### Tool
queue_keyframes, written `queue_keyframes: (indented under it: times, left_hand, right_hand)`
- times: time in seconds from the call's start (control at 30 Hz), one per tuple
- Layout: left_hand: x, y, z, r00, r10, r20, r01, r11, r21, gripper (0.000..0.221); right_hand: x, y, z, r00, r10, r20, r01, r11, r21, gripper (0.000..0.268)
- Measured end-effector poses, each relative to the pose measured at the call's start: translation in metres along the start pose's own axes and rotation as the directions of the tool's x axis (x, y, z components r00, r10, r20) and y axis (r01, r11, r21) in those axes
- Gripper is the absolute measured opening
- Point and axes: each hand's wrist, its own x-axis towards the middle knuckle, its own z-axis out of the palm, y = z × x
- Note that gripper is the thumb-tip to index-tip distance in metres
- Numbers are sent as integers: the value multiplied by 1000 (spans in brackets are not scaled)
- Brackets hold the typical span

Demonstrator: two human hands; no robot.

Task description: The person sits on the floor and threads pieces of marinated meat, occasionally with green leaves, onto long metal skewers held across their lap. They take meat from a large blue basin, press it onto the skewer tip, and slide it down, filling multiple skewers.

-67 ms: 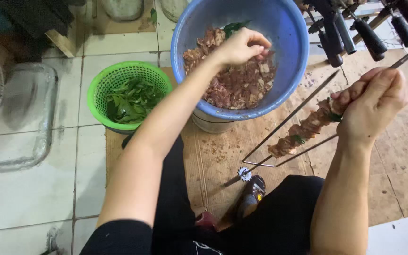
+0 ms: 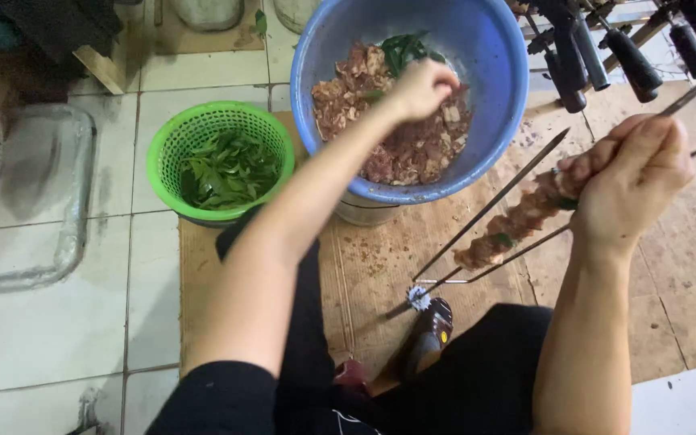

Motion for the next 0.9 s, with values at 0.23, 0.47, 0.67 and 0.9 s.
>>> queue_keyframes:
  times: [0.23, 0.47, 0.67, 0.9]
  left_hand:
    - [39, -70, 81, 981, 189, 45, -156, 631, 760, 15]
    - [36, -11, 30, 966, -249, 70, 227, 946, 233, 8]
    - [44, 60, -40, 980, 87, -178, -194, 595, -780, 12]
    - [41, 87, -62, 923, 190, -334, -360, 729, -582, 24]
  right_hand:
    - [5, -29, 55, 990, 129, 58, -120, 983, -138, 38]
    - [25, 13, 54, 950, 270, 156, -283, 957, 68, 30]
    - [30, 30, 75, 951, 211, 225, -233, 970, 75, 29]
    - [32, 29, 115, 945, 160, 287, -155, 987, -40, 29]
